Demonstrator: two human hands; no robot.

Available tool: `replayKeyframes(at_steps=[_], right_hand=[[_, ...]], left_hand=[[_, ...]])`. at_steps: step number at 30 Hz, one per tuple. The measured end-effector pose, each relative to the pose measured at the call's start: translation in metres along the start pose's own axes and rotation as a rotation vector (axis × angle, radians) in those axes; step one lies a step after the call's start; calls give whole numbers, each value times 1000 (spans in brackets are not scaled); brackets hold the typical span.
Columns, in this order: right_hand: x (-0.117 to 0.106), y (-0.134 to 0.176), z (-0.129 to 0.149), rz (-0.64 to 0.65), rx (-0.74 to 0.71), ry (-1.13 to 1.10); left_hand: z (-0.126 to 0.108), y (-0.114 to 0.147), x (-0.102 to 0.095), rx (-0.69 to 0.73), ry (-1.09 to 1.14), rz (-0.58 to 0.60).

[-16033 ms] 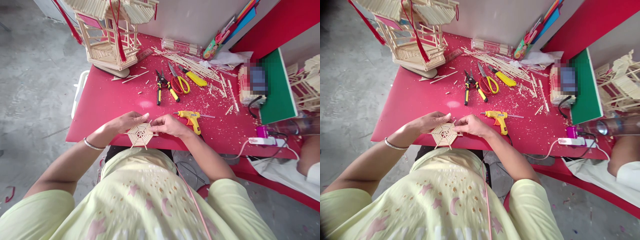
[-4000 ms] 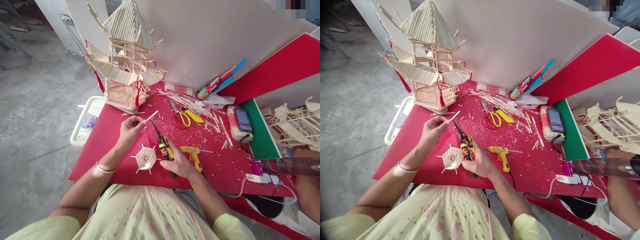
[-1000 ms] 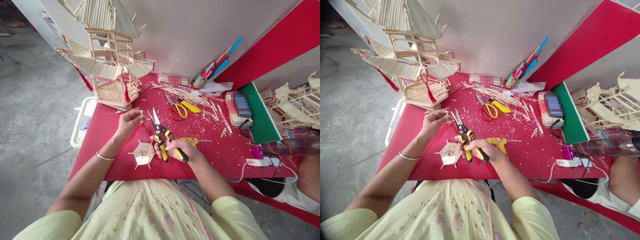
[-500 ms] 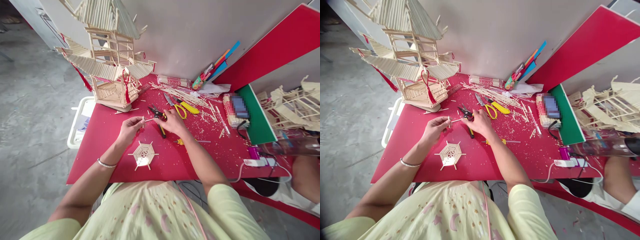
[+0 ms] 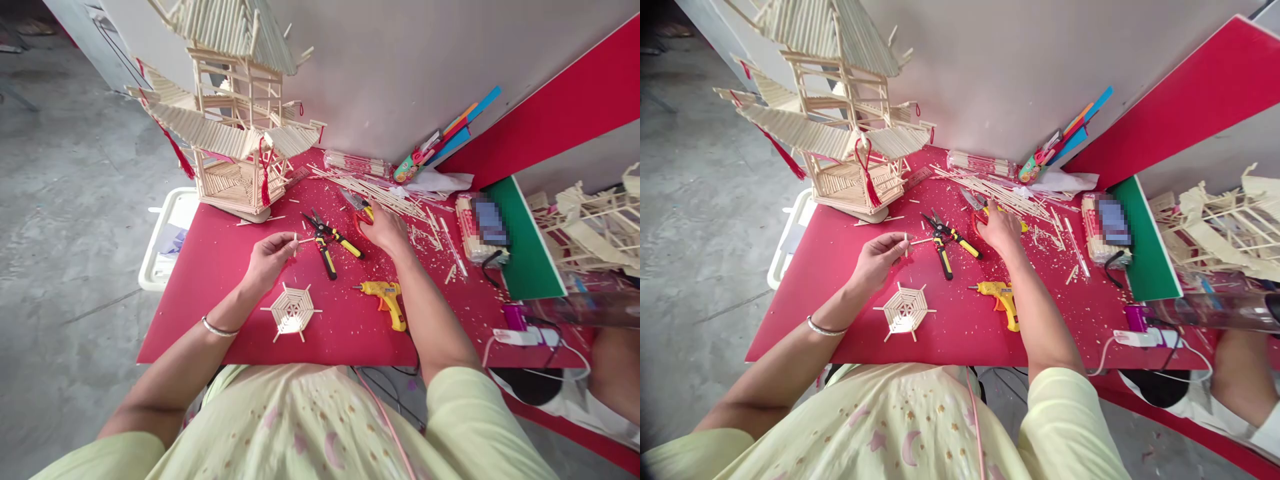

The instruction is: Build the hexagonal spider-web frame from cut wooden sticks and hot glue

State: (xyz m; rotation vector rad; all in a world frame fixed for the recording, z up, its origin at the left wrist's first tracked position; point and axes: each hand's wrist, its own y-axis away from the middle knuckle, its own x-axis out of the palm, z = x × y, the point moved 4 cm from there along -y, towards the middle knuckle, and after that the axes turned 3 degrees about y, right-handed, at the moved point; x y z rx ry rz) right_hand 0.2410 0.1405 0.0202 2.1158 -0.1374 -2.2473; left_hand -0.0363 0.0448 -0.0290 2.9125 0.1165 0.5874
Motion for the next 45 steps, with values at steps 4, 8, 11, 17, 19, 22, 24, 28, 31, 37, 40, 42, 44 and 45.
replayKeyframes(at_steps=[4,8,11,17,19,22,24,28,31,37,40,42,44,45], right_hand=[[-7,68,21,-109,-156,-366],[10,131,60,-84,-262,-556],[22,149,81,-56,-301,-487],[25,144,93,-53,-302,-406],[25,142,94,-45,-295,-419],[26,142,96,-52,-283,-408],[27,142,96,-69,-287,-394],[28,141,96,-81,-293,-375],[28,141,97,-59,-288,-362],[28,143,100,-35,-279,-373],[31,143,101,-23,-263,-367],[33,143,102,-22,-257,-375],[36,144,103,-32,-260,-392],[37,145,104,-41,-262,-396]], left_hand=[[0,0,-1,36,9,-19],[-1,3,3,59,-7,-21],[-2,5,6,94,-72,1],[-5,8,7,158,-144,17],[-6,8,7,160,-161,7],[-6,8,6,164,-173,-9],[-5,7,5,166,-176,-13],[-2,6,3,161,-207,-31],[-2,7,2,163,-244,-48],[-2,7,3,168,-242,-52],[-3,7,3,192,-279,-57],[-4,7,4,209,-288,-40],[-4,8,4,208,-277,-28],[-3,7,4,202,-269,-26]])
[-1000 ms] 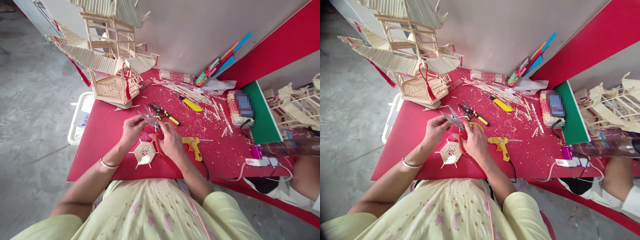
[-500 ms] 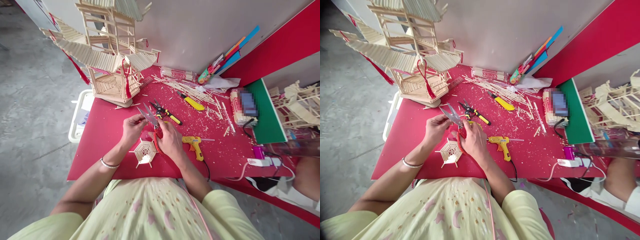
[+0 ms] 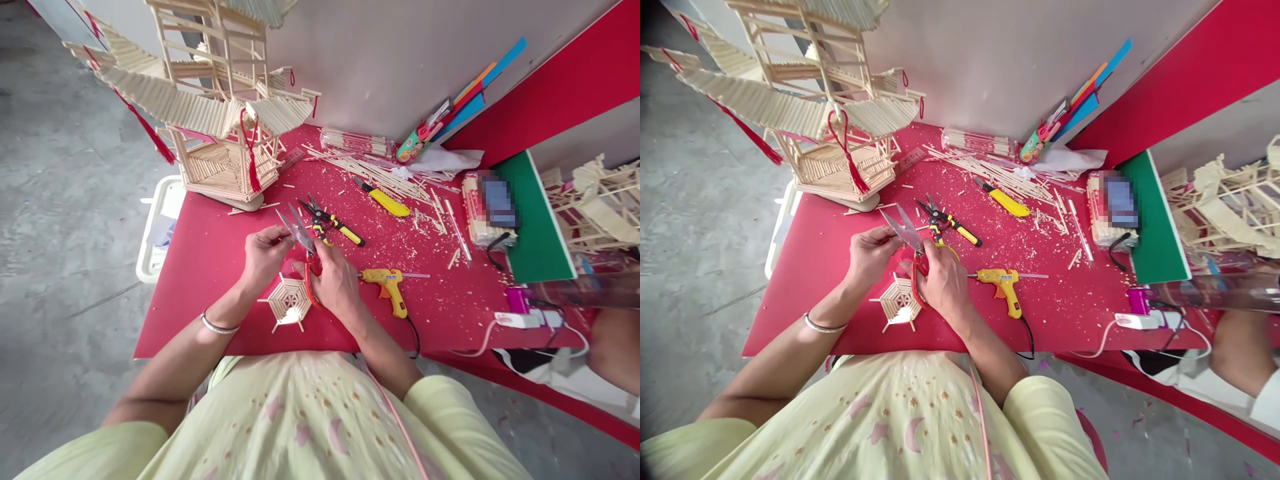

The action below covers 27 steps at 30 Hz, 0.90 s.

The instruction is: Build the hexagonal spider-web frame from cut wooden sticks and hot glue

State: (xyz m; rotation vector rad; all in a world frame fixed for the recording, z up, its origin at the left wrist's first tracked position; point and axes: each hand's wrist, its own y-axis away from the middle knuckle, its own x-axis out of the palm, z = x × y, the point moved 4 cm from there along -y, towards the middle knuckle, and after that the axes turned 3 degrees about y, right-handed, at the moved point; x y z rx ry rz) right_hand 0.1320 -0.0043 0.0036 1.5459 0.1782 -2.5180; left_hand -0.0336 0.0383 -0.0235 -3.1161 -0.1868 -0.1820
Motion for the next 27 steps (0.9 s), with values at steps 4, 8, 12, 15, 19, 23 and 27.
replayKeyframes(at_steps=[4,8,12,15,19,23,27], right_hand=[[4,2,1,-49,-12,33],[3,3,2,-83,-28,77],[1,1,-2,-53,7,95],[-6,-1,-8,-71,63,21],[-16,-2,-12,-123,87,-94],[-16,2,-12,-154,81,-235],[-15,2,-9,-195,58,-389]], left_hand=[[5,0,0,-14,38,8],[5,0,1,-30,101,3],[0,2,4,-89,134,-14],[0,1,5,-132,157,-25],[2,-2,5,-168,261,-8],[1,-3,4,-187,312,-3],[1,-2,5,-193,338,32]])
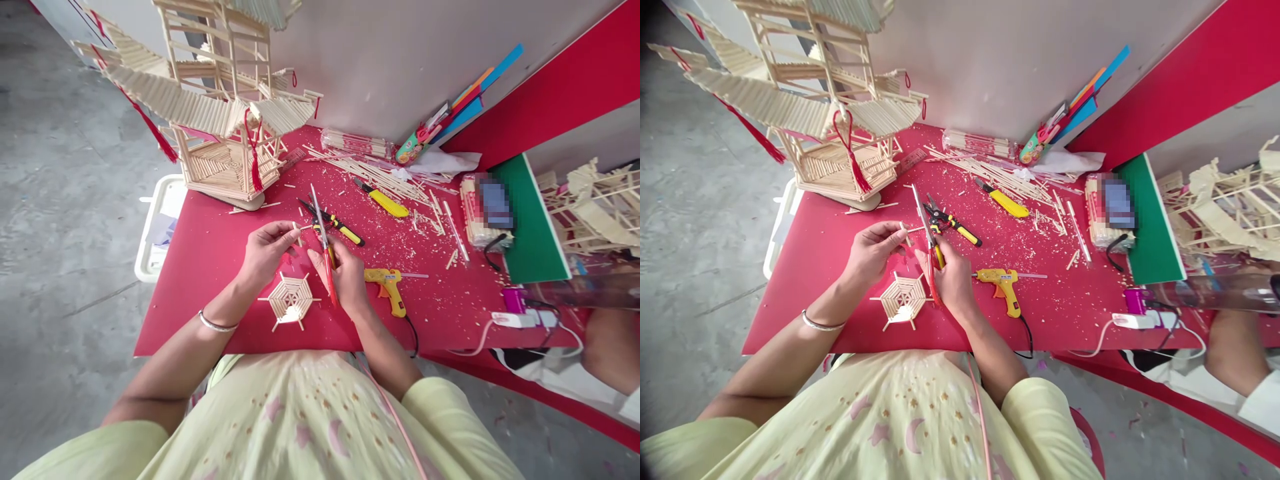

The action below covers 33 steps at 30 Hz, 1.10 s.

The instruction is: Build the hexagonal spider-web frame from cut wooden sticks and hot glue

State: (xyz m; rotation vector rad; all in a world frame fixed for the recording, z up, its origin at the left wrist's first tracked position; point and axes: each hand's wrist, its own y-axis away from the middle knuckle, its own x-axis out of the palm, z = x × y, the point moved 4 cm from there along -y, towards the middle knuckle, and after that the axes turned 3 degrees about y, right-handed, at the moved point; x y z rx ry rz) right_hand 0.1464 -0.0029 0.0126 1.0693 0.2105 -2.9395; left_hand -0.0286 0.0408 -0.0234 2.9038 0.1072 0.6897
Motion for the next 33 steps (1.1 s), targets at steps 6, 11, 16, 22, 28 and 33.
replayKeyframes(at_steps=[6,11,16,22,28,33], right_hand=[[1,1,8,-48,-143,353],[2,5,3,-8,-130,361],[-2,2,-4,-26,21,16],[6,-12,-2,-49,122,-399],[13,-23,-5,-57,168,-462],[4,-28,-16,-71,177,-479]], left_hand=[[-1,0,-4,82,-40,-35],[-5,-1,-5,104,-36,-74],[-7,0,2,-54,145,0],[-2,3,5,-140,184,81],[1,7,9,-151,157,101],[1,10,10,-156,53,139]])
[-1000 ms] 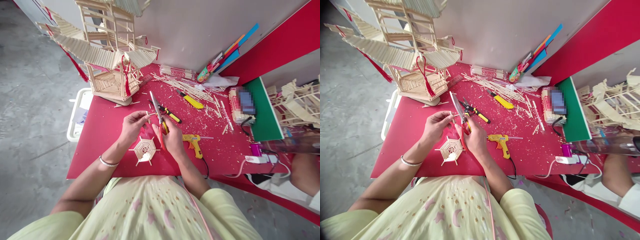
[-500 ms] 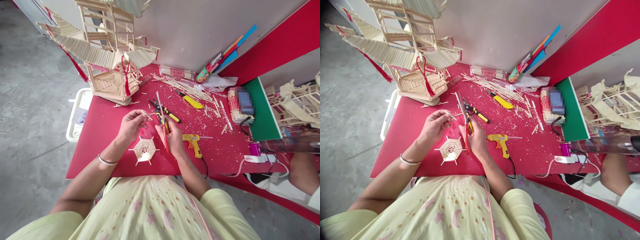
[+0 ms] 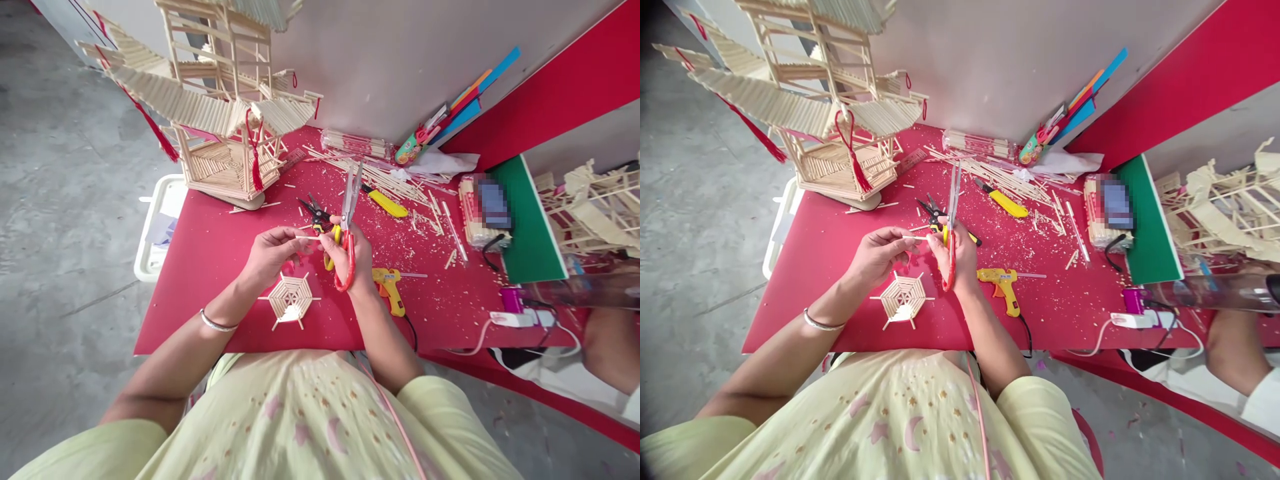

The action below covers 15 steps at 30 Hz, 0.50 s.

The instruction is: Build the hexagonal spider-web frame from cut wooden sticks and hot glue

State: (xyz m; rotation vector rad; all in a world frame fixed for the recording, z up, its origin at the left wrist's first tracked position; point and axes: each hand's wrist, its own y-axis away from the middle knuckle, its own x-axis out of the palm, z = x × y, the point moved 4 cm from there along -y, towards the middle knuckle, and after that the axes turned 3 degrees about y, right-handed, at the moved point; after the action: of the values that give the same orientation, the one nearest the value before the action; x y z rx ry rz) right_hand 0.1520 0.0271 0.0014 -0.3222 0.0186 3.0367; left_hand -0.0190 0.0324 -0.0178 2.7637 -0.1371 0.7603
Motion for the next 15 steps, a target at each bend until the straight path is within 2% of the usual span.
replayKeyframes(at_steps=[5,10,12,15], right_hand=[[-9,-7,6,122,-78,57],[-1,-11,10,257,-140,162],[2,-10,13,252,-150,201],[1,-4,20,163,-179,243]], left_hand=[[3,0,-4,-110,-136,51],[5,-1,-6,-171,-191,123],[5,-1,-7,-158,-184,130],[3,-2,-7,-88,-140,117]])
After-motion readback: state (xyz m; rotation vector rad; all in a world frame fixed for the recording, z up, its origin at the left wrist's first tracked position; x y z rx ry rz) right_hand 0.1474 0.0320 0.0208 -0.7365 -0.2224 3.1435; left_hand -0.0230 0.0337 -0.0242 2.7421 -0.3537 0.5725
